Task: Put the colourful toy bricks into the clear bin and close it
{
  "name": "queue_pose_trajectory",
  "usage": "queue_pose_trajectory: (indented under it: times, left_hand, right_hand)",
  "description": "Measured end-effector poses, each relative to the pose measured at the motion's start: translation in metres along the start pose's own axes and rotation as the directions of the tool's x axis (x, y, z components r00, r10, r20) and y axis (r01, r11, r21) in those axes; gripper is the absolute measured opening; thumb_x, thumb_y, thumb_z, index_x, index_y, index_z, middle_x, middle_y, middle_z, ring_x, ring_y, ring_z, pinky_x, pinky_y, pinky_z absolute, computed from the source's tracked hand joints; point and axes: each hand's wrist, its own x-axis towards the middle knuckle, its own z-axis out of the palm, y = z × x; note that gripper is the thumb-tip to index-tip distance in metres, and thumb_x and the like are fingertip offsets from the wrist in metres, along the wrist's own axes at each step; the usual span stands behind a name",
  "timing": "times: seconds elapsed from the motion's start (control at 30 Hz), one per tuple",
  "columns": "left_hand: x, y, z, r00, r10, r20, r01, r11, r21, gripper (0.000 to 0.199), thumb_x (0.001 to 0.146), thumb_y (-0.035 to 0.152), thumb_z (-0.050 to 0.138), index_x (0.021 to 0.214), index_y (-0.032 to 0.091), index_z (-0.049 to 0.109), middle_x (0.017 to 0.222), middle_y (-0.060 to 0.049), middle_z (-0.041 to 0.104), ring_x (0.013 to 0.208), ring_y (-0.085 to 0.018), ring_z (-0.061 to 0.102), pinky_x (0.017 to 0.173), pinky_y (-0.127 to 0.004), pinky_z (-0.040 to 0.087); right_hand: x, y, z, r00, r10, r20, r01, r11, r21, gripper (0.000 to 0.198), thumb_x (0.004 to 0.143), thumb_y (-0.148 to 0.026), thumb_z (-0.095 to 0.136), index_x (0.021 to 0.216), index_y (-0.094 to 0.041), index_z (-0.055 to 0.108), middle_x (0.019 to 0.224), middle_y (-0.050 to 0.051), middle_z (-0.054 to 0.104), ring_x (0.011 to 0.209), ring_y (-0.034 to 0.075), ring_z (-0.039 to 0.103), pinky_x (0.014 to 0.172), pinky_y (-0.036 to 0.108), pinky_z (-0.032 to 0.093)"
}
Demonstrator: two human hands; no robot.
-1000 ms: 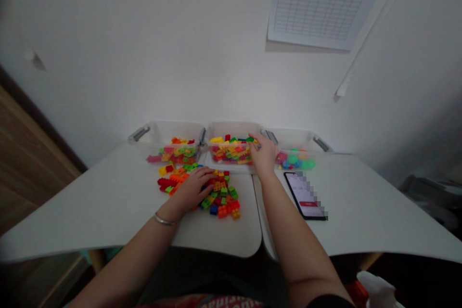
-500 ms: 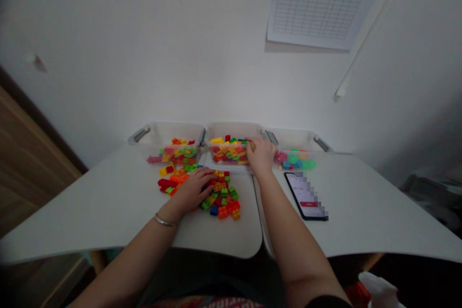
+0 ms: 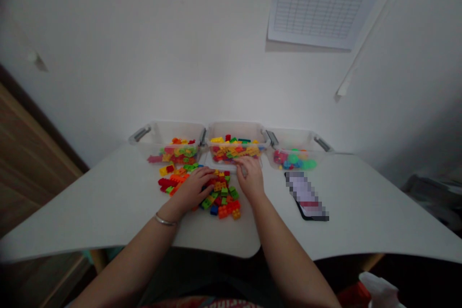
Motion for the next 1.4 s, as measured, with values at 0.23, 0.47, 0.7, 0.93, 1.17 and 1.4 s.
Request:
queue_pose_trajectory:
  times: [0.23,0.47,0.7,0.93,1.17,1.4]
  left_hand:
    - [0.001,-0.001,0.001,1.000,0.006,0.017,-0.006,1.000,0.013,0.030,0.090,0.022,0.057,0.119,0.019,0.066,0.127,-0.009,0.063,0.124,-0.026,0.051,0.110,-0.049,0.042]
    - [0.001,-0.001,0.002,1.000,0.001,0.012,-0.001,1.000,0.019,0.029,0.091,0.022,0.057,0.117,0.018,0.066,0.128,-0.009,0.063,0.124,-0.027,0.051,0.110,-0.049,0.043]
    - [0.001,0.001,0.001,1.000,-0.001,0.001,0.001,1.000,0.013,0.028,0.090,0.022,0.057,0.117,0.019,0.066,0.126,-0.008,0.064,0.123,-0.026,0.052,0.110,-0.049,0.043]
    - [0.001,0.001,0.000,1.000,-0.010,0.016,0.010,1.000,0.012,0.028,0.090,0.023,0.057,0.117,0.019,0.067,0.128,-0.009,0.063,0.124,-0.026,0.051,0.110,-0.048,0.043]
    - [0.001,0.000,0.001,1.000,-0.001,-0.001,0.001,1.000,0.007,0.028,0.090,0.023,0.057,0.117,0.020,0.066,0.127,-0.008,0.063,0.124,-0.026,0.051,0.110,-0.049,0.042]
    - [0.001,0.001,0.000,1.000,-0.011,0.015,0.010,1.000,0.015,0.030,0.090,0.022,0.057,0.118,0.017,0.066,0.127,-0.011,0.064,0.123,-0.027,0.052,0.110,-0.049,0.043]
  right_hand:
    - [-0.018,0.019,0.016,0.930,0.044,0.365,-0.074,0.995,0.068,0.018,0.086,-0.019,0.061,0.094,-0.024,0.076,0.102,0.006,0.074,0.100,0.022,0.065,0.095,0.040,0.048]
    - [-0.019,0.020,0.012,0.902,0.085,0.423,-0.057,0.995,-0.081,0.018,0.085,-0.016,0.063,0.094,-0.022,0.078,0.102,0.006,0.075,0.100,0.024,0.064,0.095,0.040,0.047]
    - [-0.019,0.016,0.008,0.918,0.183,0.352,-0.105,0.968,-0.229,0.018,0.086,-0.016,0.061,0.097,-0.018,0.075,0.099,0.008,0.075,0.097,0.024,0.063,0.092,0.038,0.048]
    - [-0.021,0.020,0.008,0.905,0.150,0.399,-0.059,0.971,-0.232,0.026,0.084,-0.020,0.068,0.109,-0.020,0.074,0.106,0.008,0.074,0.101,0.025,0.062,0.095,0.039,0.047]
    - [-0.023,0.018,0.009,0.908,0.158,0.389,-0.063,0.968,-0.245,0.024,0.080,-0.019,0.070,0.103,-0.020,0.074,0.103,0.007,0.074,0.102,0.026,0.062,0.095,0.040,0.046]
    - [-0.025,0.018,0.009,0.936,0.211,0.281,-0.138,0.957,-0.257,0.015,0.075,-0.018,0.070,0.090,-0.019,0.069,0.090,0.007,0.071,0.094,0.025,0.062,0.087,0.039,0.051]
